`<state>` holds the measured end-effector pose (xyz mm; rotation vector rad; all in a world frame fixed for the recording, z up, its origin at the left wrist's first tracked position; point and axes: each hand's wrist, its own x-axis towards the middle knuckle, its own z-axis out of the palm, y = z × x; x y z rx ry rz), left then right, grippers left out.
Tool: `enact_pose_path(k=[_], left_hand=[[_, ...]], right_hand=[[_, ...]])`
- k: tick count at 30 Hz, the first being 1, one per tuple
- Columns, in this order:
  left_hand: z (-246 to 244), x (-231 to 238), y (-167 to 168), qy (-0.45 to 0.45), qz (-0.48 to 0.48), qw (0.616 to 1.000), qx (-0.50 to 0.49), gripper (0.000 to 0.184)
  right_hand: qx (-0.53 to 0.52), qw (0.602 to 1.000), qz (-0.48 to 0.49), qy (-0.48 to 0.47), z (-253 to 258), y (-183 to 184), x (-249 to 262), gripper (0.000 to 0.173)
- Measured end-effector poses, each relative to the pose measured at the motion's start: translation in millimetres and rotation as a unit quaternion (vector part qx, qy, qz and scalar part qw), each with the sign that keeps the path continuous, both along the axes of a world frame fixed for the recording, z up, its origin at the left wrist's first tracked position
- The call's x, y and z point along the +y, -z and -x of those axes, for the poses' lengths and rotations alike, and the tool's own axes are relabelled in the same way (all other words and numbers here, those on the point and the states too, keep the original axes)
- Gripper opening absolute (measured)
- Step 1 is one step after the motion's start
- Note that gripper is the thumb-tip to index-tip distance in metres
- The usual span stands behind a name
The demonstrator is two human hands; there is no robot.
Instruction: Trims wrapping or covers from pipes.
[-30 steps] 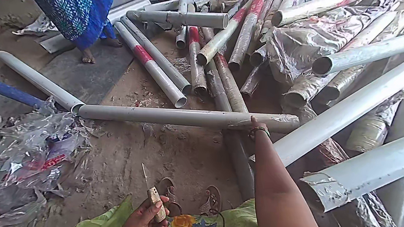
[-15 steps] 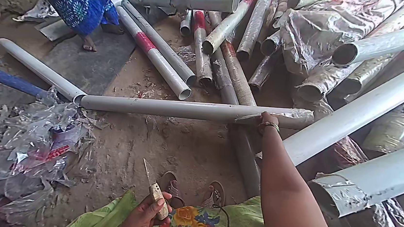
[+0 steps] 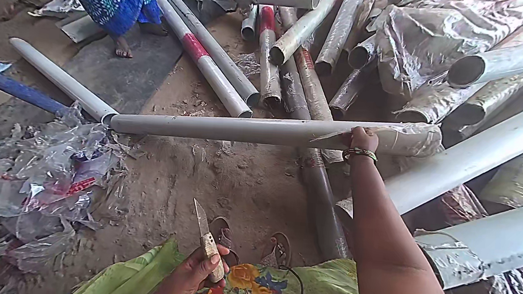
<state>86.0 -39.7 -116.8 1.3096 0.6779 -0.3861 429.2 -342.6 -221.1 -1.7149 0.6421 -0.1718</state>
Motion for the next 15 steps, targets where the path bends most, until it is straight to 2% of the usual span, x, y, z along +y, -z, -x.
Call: enact_pose_path(k=[4,7,11,13,15], left_hand=[[-1,-3,-1,-0.005,-0.012,1.000,0.003,0.024],[0,-6,-1,0.003,-0.021,1.000,-0.002,0.024],[2,-8,-3,0.016,-0.021,1.000,-0.016,0.022],[4,-6,-3,0.018,-0.028,0.999,-0.021,0.021],[6,-3,-2,0.020,-0.035,0.999,-0.022,0.022]], right_hand=[[-0.057,0.997,-0.017,-0.045,16,-47,8,0.014],[-0.053,0.995,-0.022,-0.082,55,-70,9,0.013],[0.025,0.991,0.021,-0.127,133,-74,5,0.022],[0.053,0.990,-0.010,-0.132,169,-70,5,0.020],[0.033,0.986,-0.059,-0.153,197,-61,3,0.018]])
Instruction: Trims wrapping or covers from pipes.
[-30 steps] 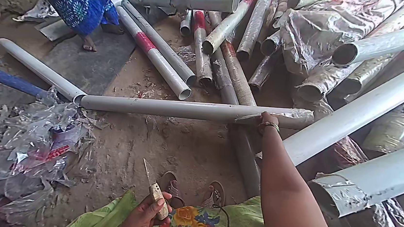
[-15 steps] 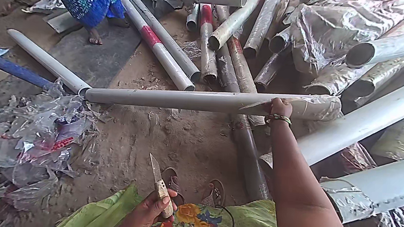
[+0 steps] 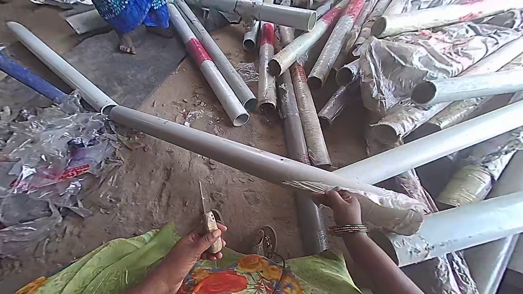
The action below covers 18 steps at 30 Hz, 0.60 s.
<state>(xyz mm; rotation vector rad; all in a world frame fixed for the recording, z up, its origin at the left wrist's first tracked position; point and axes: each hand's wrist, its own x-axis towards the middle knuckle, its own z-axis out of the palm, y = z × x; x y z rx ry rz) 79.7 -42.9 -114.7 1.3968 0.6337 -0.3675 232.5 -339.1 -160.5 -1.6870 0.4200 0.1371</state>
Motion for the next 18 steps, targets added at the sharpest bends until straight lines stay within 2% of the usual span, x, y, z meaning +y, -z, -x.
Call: enact_pose_path(k=[5,10,15,18], left_hand=[[3,6,2,-0.007,-0.009,1.000,0.005,0.022],[3,7,-3,-0.002,0.003,1.000,-0.007,0.022],[9,6,-10,0.027,0.021,0.999,-0.038,0.021],[15,6,-14,0.034,0.026,0.998,-0.053,0.021]], right_hand=[[-0.010,1.000,-0.003,-0.020,27,-6,-4,0.021],[-0.047,0.995,-0.028,0.085,36,-34,-24,0.023],[-0.088,0.980,-0.039,0.174,64,-45,-56,0.029],[-0.075,0.974,-0.027,0.214,67,-53,-68,0.022]])
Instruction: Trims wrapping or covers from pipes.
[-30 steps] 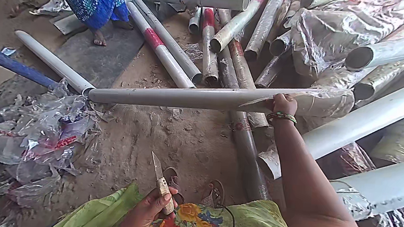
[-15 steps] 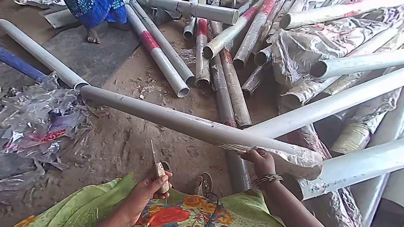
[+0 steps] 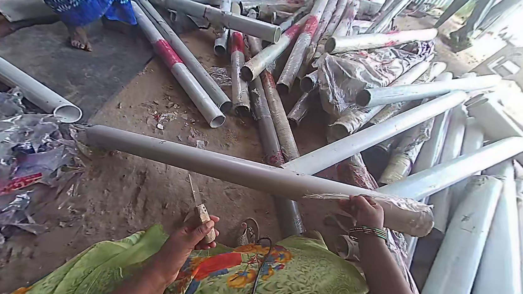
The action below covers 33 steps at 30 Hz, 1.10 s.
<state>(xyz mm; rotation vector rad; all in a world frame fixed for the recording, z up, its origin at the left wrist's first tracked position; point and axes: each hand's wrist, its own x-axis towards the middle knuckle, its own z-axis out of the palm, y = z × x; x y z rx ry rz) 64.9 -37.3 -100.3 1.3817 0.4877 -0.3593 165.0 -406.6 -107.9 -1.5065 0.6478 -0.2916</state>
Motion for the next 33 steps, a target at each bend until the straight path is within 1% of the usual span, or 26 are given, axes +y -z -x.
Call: enact_pose_path(k=[3,4,8,10,11,12,14,15,16,18,20,23,28,31,33], left_hand=[[5,0,-5,-0.003,0.001,1.000,-0.017,0.021],[7,0,-6,-0.003,0.005,1.000,-0.025,0.022],[8,-1,-10,-0.004,0.012,0.999,-0.040,0.022],[10,-1,-10,0.002,0.011,0.999,-0.046,0.022],[11,-1,-10,0.006,0.011,0.999,-0.048,0.022],[12,-1,-10,0.011,0.010,0.999,-0.049,0.023],[14,-1,-8,0.015,0.002,0.999,-0.049,0.025],[15,-1,-7,0.016,-0.002,0.999,-0.048,0.026],[16,0,-6,0.014,-0.005,0.999,-0.046,0.027],[17,1,-7,0.007,-0.012,0.999,-0.045,0.027],[18,2,-7,-0.001,-0.013,0.999,-0.044,0.028],[16,3,-6,-0.014,-0.020,0.999,-0.030,0.028],[8,2,0,-0.011,-0.027,0.999,-0.020,0.028],[5,1,-1,-0.006,-0.031,0.999,-0.010,0.027],[3,-1,-1,-0.005,-0.027,1.000,-0.007,0.026]], right_hand=[[0.061,0.998,0.022,-0.004,-11,-3,-8,0.009],[0.093,0.995,0.032,-0.014,-16,-5,-10,0.007],[0.190,0.974,0.106,-0.062,-30,-14,-15,0.020],[0.235,0.950,0.179,-0.099,-36,-15,-19,0.027],[0.270,0.924,0.241,-0.123,-39,-17,-19,0.031],[0.304,0.886,0.318,-0.148,-40,-20,-18,0.035],[0.356,0.778,0.478,-0.199,-42,-26,-10,0.042],[0.348,0.732,0.547,-0.210,-43,-23,-7,0.041],[0.310,0.715,0.587,-0.220,-46,-17,-8,0.042],[0.261,0.703,0.607,-0.265,-56,-5,-7,0.056],[0.271,0.692,0.597,-0.303,-69,4,-7,0.069],[0.284,0.685,0.589,-0.321,-86,5,-11,0.071],[0.276,0.679,0.610,-0.302,-103,5,-10,0.074],[0.241,0.693,0.619,-0.280,-108,9,-9,0.062],[0.210,0.713,0.614,-0.266,-108,14,-11,0.058]])
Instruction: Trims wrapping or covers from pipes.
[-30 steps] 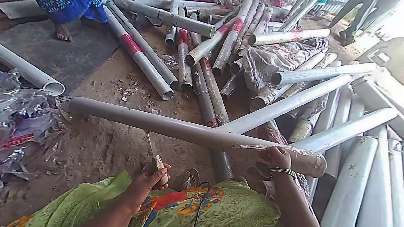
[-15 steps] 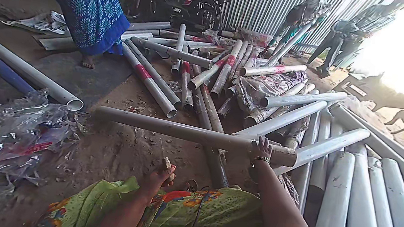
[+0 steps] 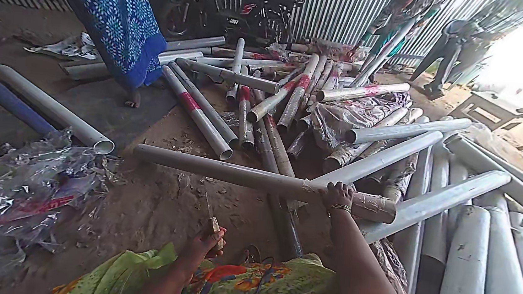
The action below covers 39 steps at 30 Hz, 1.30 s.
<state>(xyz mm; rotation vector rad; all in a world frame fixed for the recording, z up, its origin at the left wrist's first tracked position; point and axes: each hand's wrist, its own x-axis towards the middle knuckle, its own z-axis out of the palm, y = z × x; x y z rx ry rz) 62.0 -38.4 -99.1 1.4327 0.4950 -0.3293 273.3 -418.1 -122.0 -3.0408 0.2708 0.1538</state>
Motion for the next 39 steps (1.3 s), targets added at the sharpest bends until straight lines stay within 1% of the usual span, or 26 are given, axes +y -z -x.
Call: enact_pose_path(k=[3,6,9,13,15,16,19,21,23,24,26,28,33,35,39], left_hand=[[-1,-1,-1,0.001,0.007,1.000,-0.003,0.025],[0,-3,-5,0.006,0.024,1.000,-0.017,0.025],[4,-3,-6,0.007,0.036,0.999,-0.039,0.024],[9,-2,-14,0.017,0.055,0.996,-0.061,0.024],[14,-1,-18,0.025,0.064,0.995,-0.070,0.025],[16,-1,-20,0.031,0.070,0.994,-0.076,0.025],[24,-3,-21,0.043,0.080,0.993,-0.080,0.026],[26,-4,-18,0.046,0.075,0.993,-0.080,0.027],[27,-2,-12,0.047,0.068,0.994,-0.078,0.029],[27,-1,-11,0.046,0.065,0.994,-0.076,0.031],[29,3,-12,0.040,0.058,0.995,-0.074,0.032],[29,5,-14,0.037,0.057,0.995,-0.073,0.034],[25,-3,-17,0.043,0.059,0.995,-0.065,0.034],[23,-8,-18,0.064,0.049,0.994,-0.068,0.034],[26,-17,-20,0.083,0.047,0.992,-0.083,0.034]], right_hand=[[0.004,0.999,-0.043,0.014,2,8,-5,0.063],[-0.006,0.998,-0.049,0.026,9,1,-7,0.063],[-0.010,0.999,-0.033,0.005,23,-6,0,0.064],[0.025,0.998,0.045,-0.033,58,-20,20,0.054],[0.022,0.998,0.034,-0.055,81,-21,25,0.048],[0.029,0.998,0.023,-0.060,89,-20,25,0.049],[0.058,0.997,-0.001,-0.053,93,-18,19,0.070],[0.055,0.998,-0.004,-0.032,83,-25,22,0.076],[0.077,0.997,0.016,-0.010,70,-30,32,0.079],[0.088,0.996,0.034,-0.007,65,-31,38,0.077],[0.108,0.992,0.065,-0.011,60,-30,50,0.066],[0.108,0.991,0.077,-0.018,62,-28,59,0.058],[0.078,0.995,0.057,-0.027,99,-36,60,0.036],[0.057,0.996,0.054,-0.033,114,-31,54,0.033],[0.050,0.993,0.098,-0.053,124,-27,52,0.030]])
